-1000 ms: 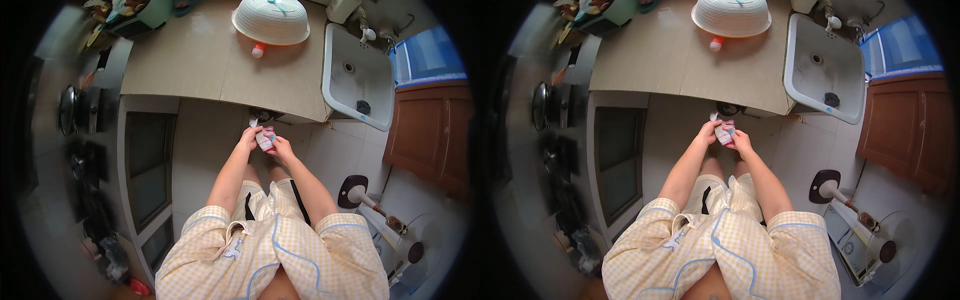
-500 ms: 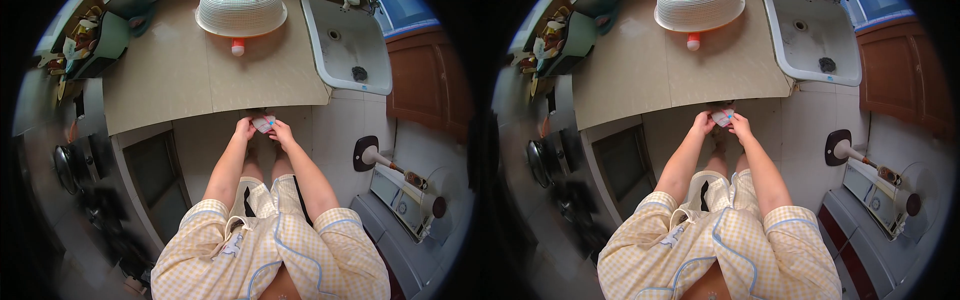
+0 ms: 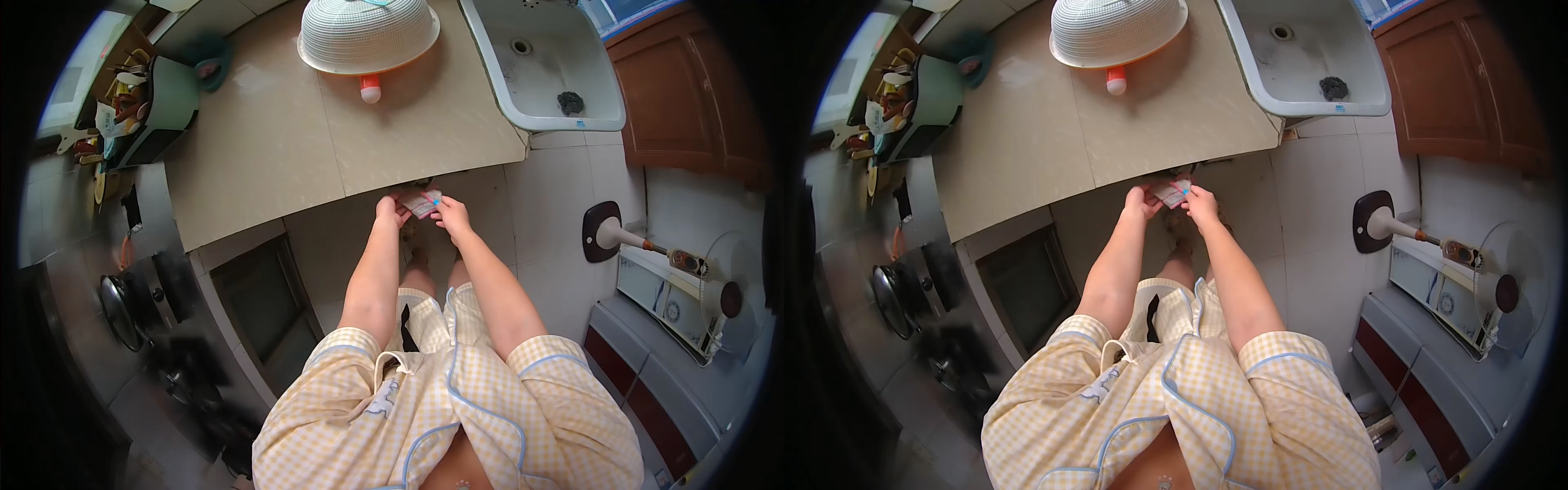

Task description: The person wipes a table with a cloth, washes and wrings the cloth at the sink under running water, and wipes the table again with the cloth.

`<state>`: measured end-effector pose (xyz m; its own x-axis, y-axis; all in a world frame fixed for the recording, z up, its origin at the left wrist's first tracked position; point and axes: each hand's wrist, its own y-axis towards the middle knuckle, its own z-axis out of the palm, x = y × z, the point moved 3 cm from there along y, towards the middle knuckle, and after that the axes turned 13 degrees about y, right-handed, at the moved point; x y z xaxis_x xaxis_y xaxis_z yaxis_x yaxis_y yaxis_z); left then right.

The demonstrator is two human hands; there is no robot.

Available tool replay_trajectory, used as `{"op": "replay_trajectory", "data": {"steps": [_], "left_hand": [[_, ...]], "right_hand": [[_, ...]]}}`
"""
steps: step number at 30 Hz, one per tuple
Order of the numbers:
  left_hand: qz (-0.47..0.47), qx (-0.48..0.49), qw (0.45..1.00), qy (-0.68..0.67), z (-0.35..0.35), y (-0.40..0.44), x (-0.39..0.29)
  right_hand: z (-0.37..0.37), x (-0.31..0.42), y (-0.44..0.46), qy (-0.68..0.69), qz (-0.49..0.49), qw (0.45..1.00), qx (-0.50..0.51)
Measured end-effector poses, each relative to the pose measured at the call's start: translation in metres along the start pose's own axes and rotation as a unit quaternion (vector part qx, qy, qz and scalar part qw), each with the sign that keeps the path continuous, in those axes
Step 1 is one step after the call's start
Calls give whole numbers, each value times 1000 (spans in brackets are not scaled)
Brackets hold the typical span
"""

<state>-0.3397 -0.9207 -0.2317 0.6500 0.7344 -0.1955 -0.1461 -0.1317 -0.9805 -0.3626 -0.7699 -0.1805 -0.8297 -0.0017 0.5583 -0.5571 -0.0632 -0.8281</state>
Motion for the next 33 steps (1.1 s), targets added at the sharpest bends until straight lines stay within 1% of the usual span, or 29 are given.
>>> {"op": "replay_trajectory", "data": {"steps": [1, 2, 3, 4, 5, 6, 8, 10, 11, 13, 14, 15, 16, 17, 18, 19, 20, 21, 23, 25, 27, 29, 31, 32, 33], "left_hand": [[0, -1, 1000, 2, -5, 13, 7], [56, 1, 998, 11, -13, 25, 10], [114, 3, 993, 20, -16, 23, 8], [114, 3, 993, 23, -18, 21, 9], [110, 31, 993, 1, -20, 19, 11], [105, 58, 992, -22, -21, 19, 14], [110, 80, 991, -14, -27, 25, 16], [116, 102, 988, -4, -25, 11, 15], [123, 104, 987, -10, -23, 4, 17], [130, 107, 986, -14, -21, -12, 18], [143, 132, 981, 28, -19, -19, 18], [155, 155, 973, 70, -19, -24, 20], [155, 155, 973, 72, -20, -27, 21], [171, 175, 963, 109, -19, -30, 22], [187, 195, 952, 147, -19, -31, 24], [188, 194, 951, 148, -22, -31, 25], [201, 204, 941, 181, -24, -31, 26], [214, 215, 929, 214, -25, -36, 26], [220, 213, 926, 219, -29, -43, 25], [242, 235, 912, 234, -31, -51, 24], [248, 243, 907, 239, -35, -55, 21], [290, 254, 878, 284, -35, -61, 17], [291, 259, 876, 286, -35, -69, 13], [293, 290, 865, 285, -34, -75, 11], [297, 322, 853, 285, -31, -82, 7]], "right_hand": [[1, 0, 0, -4, -5, 1000, 5], [0, 0, -1, -1, -4, 1000, 5], [-1, -1, 0, -10, 2, 1000, 29], [-3, -1, 0, -21, 8, 998, 53], [-4, -3, -1, -20, 7, 998, 52], [-6, -4, -3, -8, 8, 999, 38], [-11, -5, -6, 5, 8, 1000, 24], [-16, -2, -11, -37, 9, 997, 66], [-19, 0, -12, -35, 7, 997, 65], [-24, -2, -9, -110, 24, 991, 75], [-24, -9, -4, -109, 24, 991, 74], [-28, -16, 7, -211, -113, 970, -33], [-27, -11, 3, -305, -246, 910, -139], [-28, -12, 5, -303, -245, 910, -139], [-23, -5, 1, -272, -269, 920, -89], [-17, 2, -4, -240, -292, 925, -38], [-9, 6, -4, -234, -279, 931, 0], [-3, 8, -5, -233, -279, 932, 2], [11, 9, -8, -190, -287, 937, 51], [19, 12, -14, -174, -293, 938, 60], [22, 12, -16, -249, -249, 932, 81], [18, 10, -8, -232, -243, 940, 61], [6, 16, -5, -183, -243, 952, -28], [-4, 17, -5, -168, -218, 960, -51], [-13, 20, -3, -192, -193, 962, -24]]}}
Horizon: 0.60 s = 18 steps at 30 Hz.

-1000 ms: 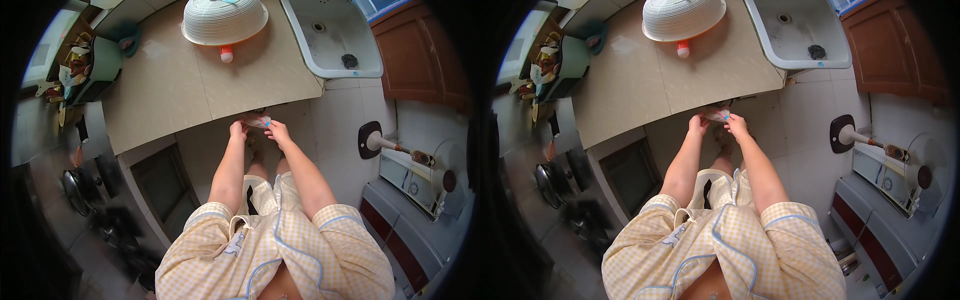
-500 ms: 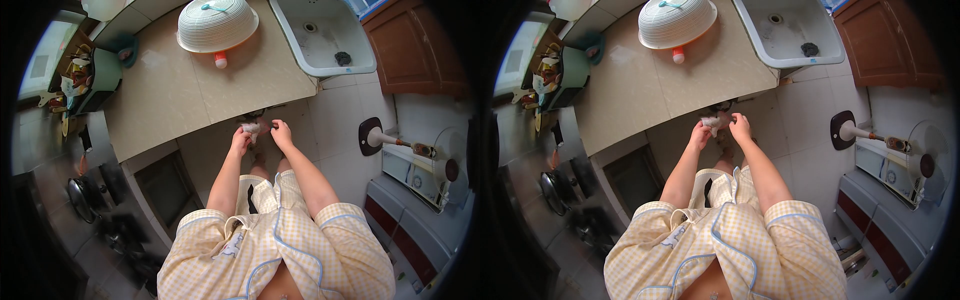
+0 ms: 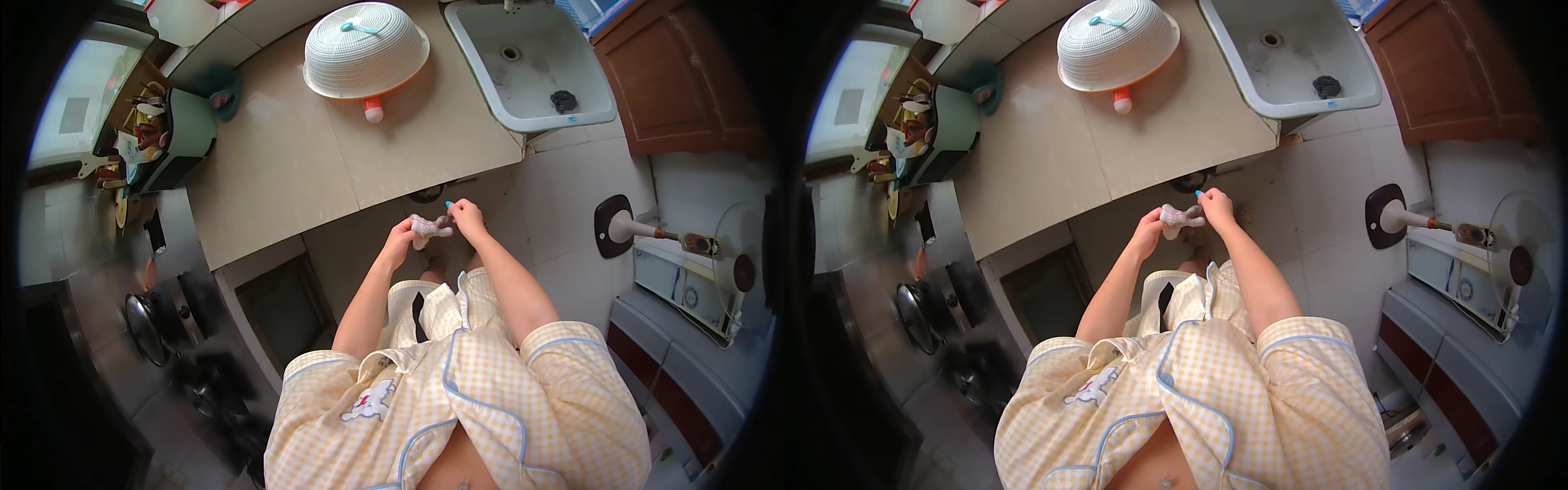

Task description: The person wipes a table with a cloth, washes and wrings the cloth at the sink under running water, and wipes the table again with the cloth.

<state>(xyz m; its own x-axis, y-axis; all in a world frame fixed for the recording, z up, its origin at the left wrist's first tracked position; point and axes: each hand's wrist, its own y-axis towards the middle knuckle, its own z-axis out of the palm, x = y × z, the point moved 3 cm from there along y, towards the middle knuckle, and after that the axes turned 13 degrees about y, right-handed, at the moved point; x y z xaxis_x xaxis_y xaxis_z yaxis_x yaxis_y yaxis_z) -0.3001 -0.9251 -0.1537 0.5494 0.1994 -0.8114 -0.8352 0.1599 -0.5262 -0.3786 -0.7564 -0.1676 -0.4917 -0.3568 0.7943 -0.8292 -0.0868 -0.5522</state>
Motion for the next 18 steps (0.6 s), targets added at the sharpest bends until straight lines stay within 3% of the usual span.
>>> {"op": "replay_trajectory", "data": {"steps": [2, 6, 8, 10, 13, 18], "left_hand": [[21, 38, 998, -54, 11, -6, -20], [47, 152, 961, -224, 52, -9, -80], [54, 165, 961, -214, 73, 7, -97], [44, 206, 952, -223, 101, 30, -110], [88, 199, 961, -172, 141, 74, -131], [35, 165, 984, -62, 193, 147, -155]], "right_hand": [[-17, -2, 5, 56, 33, 995, 80], [-57, 24, -9, 140, 106, 974, 146], [-79, 46, -20, 266, 177, 935, 156], [-106, 60, -19, 387, 227, 862, 237], [-151, 78, 5, 476, 145, 805, 322], [-252, 113, 53, 492, 9, 840, 228]]}}
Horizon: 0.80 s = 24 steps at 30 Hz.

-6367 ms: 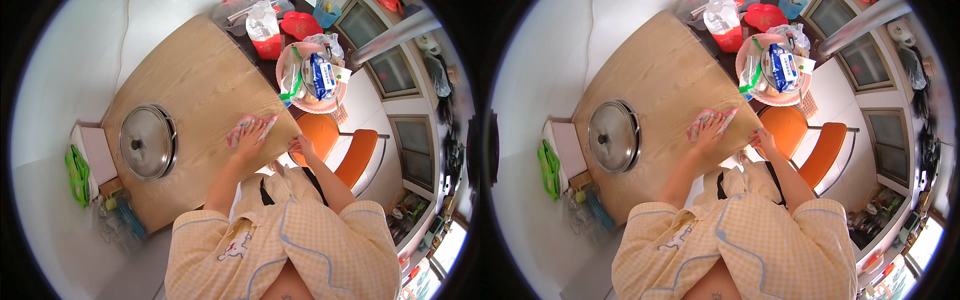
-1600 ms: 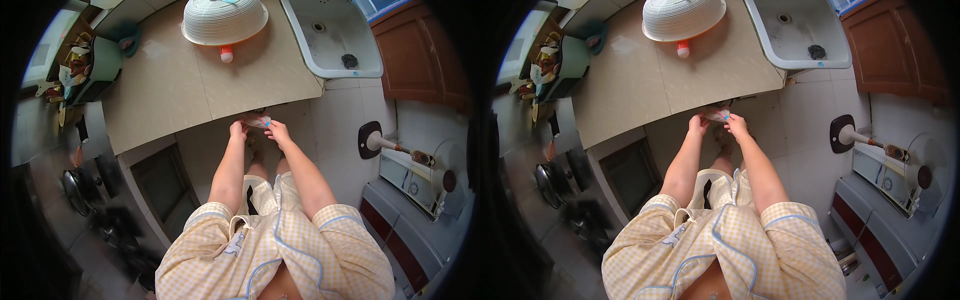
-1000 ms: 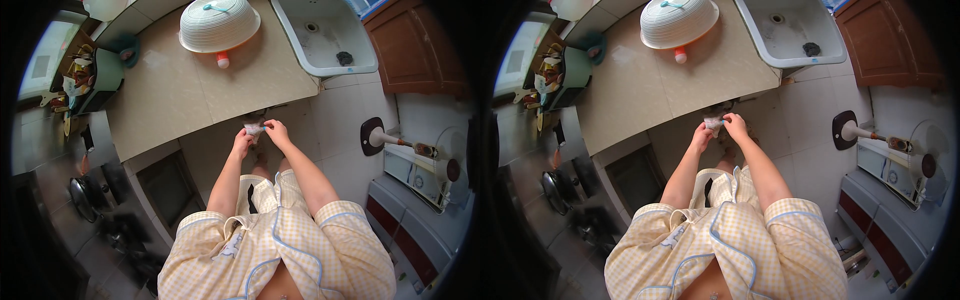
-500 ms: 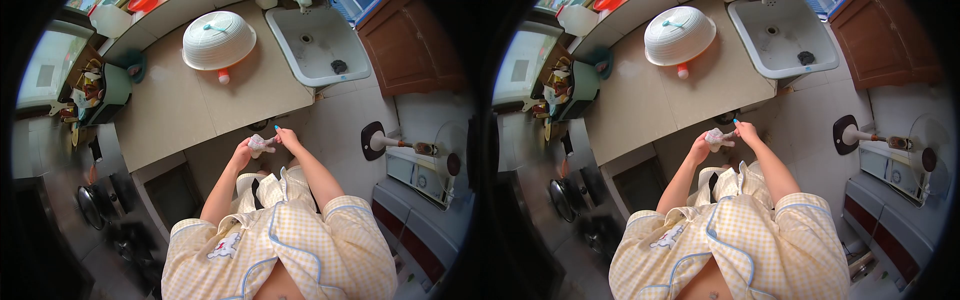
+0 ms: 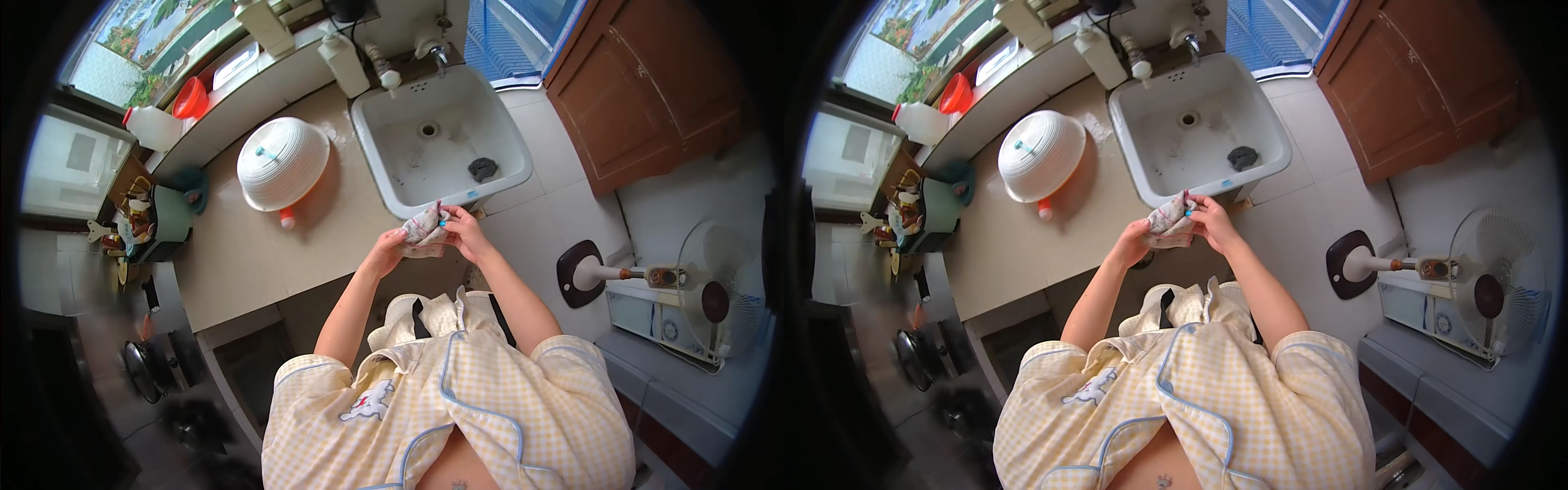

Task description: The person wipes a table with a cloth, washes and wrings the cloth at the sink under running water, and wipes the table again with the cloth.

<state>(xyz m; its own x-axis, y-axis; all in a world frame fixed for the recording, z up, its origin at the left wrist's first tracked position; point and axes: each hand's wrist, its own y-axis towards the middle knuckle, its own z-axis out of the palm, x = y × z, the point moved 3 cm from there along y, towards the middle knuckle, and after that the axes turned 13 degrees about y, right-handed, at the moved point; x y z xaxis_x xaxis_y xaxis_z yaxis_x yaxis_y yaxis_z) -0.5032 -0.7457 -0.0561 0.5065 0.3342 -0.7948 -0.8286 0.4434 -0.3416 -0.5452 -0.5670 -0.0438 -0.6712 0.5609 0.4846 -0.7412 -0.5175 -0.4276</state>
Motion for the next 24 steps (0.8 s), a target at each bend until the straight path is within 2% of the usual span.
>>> {"op": "replay_trajectory", "data": {"steps": [1, 3, 4, 6, 9, 10, 12, 14, 16, 17, 18, 20, 21, 23, 24], "left_hand": [[3, 3, 1000, 3, 12, 14, -6], [-62, -69, 996, 16, 34, 41, -11], [-57, -71, 996, 12, 45, 55, -15], [-66, -93, 992, 49, 61, 78, -19], [-33, -127, 991, 4, 65, 107, -32], [-5, -141, 990, -12, 63, 115, -38], [7, -149, 988, -33, 45, 135, -36], [56, -180, 981, -45, 23, 153, -37], [71, -205, 974, -58, 16, 166, -54], [65, -246, 966, -47, 5, 174, -59], [57, -287, 955, -37, -7, 181, -62], [104, -314, 942, -63, -31, 208, -64], [99, -330, 936, -76, -38, 220, -67], [99, -343, 929, -96, -56, 249, -74], [100, -320, 934, -122, -58, 263, -81]], "right_hand": [[-5, 23, 1, -1, -43, 999, -9], [-15, 64, 4, -1, -68, 998, -16], [-19, 81, 7, 3, -86, 996, -23], [-33, 109, 16, -25, -82, 996, -25], [-43, 142, 38, -79, -53, 994, -62], [-47, 151, 47, -80, -50, 994, -58], [-55, 162, 66, -188, 6, 979, -73], [-67, 170, 97, -210, 15, 973, -94], [-63, 189, 123, -283, -39, 947, -147], [-56, 199, 139, -317, -81, 935, -140], [-51, 207, 156, -321, -78, 934, -138], [-29, 232, 193, -471, -258, 837, -102], [-19, 239, 211, -472, -258, 837, -101], [4, 258, 240, -581, -403, 704, -60], [15, 266, 252, -588, -400, 701, -57]]}}
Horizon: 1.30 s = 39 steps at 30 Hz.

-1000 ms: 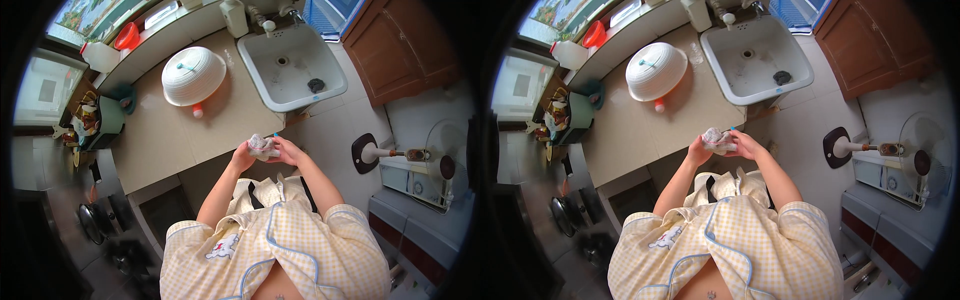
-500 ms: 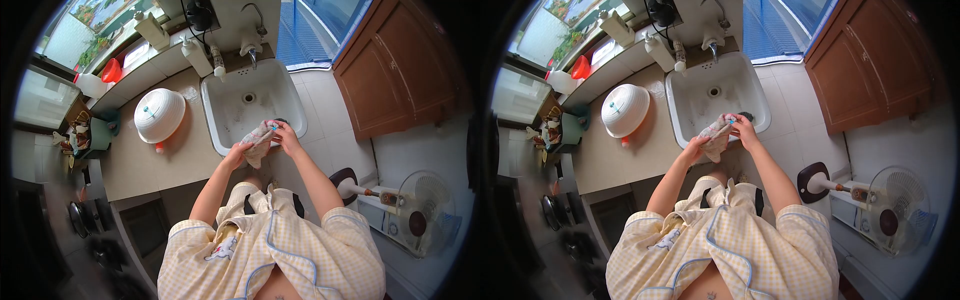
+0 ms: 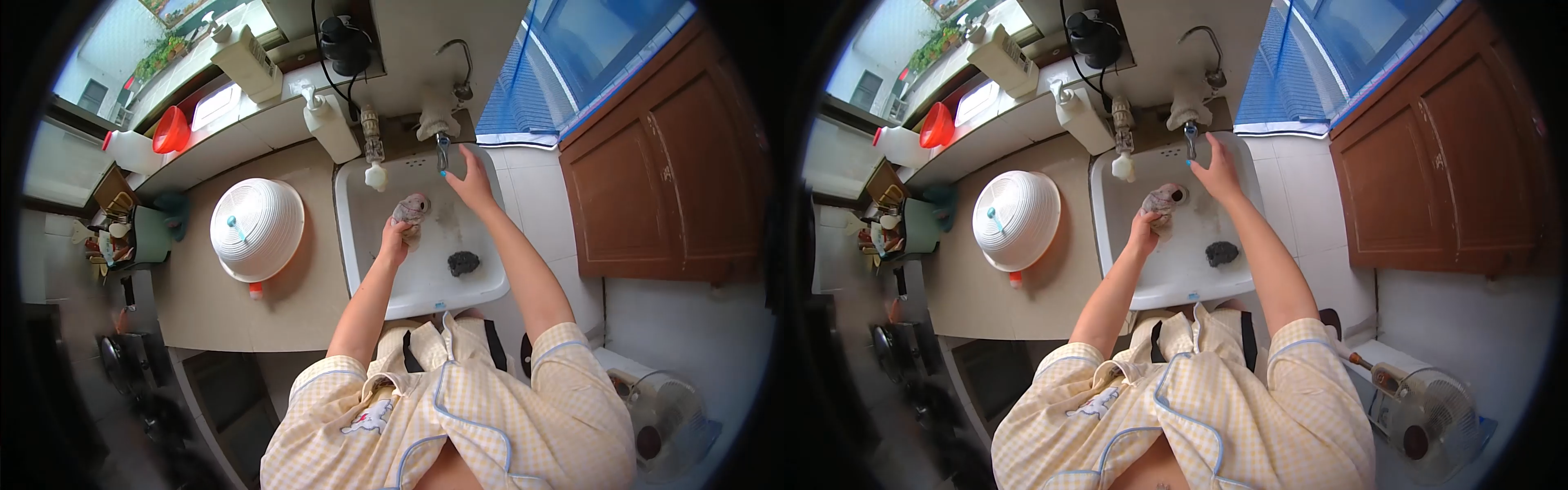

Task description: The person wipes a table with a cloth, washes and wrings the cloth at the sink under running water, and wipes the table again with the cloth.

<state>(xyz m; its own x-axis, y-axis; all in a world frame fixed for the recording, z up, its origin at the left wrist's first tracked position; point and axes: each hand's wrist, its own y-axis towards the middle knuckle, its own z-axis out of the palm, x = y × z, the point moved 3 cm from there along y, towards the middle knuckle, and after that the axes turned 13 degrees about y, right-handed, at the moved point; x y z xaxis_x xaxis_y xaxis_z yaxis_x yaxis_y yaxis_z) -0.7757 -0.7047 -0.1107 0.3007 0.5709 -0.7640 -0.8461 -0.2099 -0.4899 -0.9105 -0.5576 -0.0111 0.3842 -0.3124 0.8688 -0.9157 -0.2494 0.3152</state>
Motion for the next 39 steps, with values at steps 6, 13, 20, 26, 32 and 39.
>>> {"op": "replay_trajectory", "data": {"steps": [6, 13, 20, 26, 32, 39], "left_hand": [[-111, 48, 970, -210, 32, 56, 3], [-66, 74, 969, -226, 46, 100, 22], [-61, 70, 976, -198, 55, 114, 30], [-54, 68, 986, 142, 69, 121, 4], [105, -106, 913, 379, 34, 132, -9], [41, -270, 890, 364, 45, 155, 25]], "right_hand": [[2, 8, 34, -15, 5, 993, 114], [-18, 3, 57, 63, 28, 960, 271], [-3, -111, 23, 506, 337, 785, 118], [34, -180, -32, 514, 661, 546, -19], [44, -171, -12, 492, 381, 781, 37], [52, -98, -20, 69, 236, 969, 34]]}}
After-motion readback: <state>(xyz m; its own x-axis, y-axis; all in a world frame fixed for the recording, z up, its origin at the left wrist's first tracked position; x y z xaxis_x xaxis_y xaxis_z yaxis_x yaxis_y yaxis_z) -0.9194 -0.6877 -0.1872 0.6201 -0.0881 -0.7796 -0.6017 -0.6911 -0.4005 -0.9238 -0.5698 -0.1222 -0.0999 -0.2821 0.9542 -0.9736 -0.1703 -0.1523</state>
